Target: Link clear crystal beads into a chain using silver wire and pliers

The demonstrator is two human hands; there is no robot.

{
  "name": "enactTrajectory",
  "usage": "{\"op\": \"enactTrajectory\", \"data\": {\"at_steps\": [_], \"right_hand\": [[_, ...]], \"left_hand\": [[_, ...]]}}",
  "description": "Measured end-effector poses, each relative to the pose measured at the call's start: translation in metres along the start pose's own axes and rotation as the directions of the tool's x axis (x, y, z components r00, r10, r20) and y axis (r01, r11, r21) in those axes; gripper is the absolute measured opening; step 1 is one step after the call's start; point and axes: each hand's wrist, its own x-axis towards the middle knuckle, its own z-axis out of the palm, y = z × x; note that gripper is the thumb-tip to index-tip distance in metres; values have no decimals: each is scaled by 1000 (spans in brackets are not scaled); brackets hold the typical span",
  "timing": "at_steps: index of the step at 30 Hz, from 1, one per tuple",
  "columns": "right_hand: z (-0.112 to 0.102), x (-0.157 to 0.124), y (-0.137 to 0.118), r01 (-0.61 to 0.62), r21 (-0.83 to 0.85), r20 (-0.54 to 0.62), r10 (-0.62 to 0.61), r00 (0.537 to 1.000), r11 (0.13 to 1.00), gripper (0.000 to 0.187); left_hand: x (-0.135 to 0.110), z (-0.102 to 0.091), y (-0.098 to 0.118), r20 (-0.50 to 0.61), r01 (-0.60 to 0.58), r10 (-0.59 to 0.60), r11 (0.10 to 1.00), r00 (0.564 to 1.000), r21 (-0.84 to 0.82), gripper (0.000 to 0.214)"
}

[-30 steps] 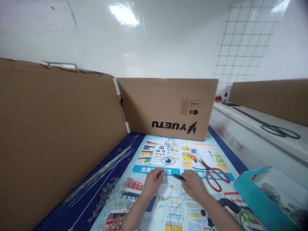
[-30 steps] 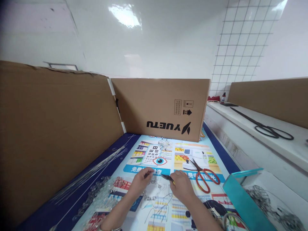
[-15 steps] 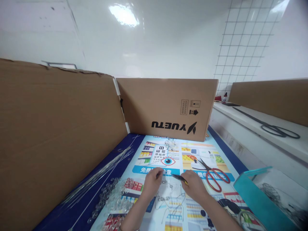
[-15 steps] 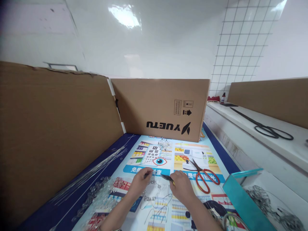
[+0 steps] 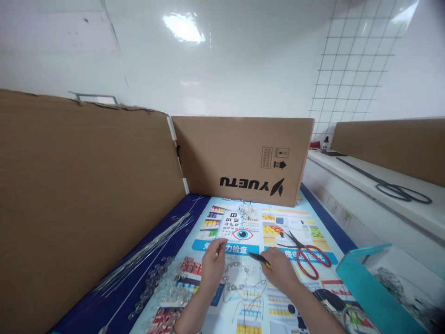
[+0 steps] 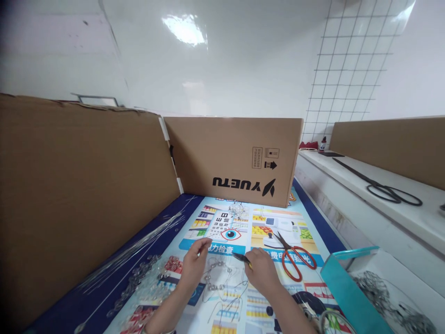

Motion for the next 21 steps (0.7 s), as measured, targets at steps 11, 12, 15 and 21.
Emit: {"op": "enactTrajectory", "data": {"at_steps": [11, 12, 15, 21], "right_hand": [[-4, -3, -3, 7, -34, -32, -8, 999, 999, 14], [-4, -3, -3, 8, -35, -34, -9, 999, 999, 14], [-3, -3, -2, 6, -34, -30, -7, 1000, 999, 12], [-3, -5, -2, 5, -28, -29, -6, 1000, 1000, 13]], "left_hand": [[-14, -17, 66, -181, -96, 74, 989, 981, -113, 18], [-18, -17, 75, -184, -100, 74, 986, 980, -135, 18], [-42, -8, 98, -83, -173, 165, 979, 983, -107, 15], [-107, 16, 118, 705, -676, 562, 719, 432, -159, 19]]}}
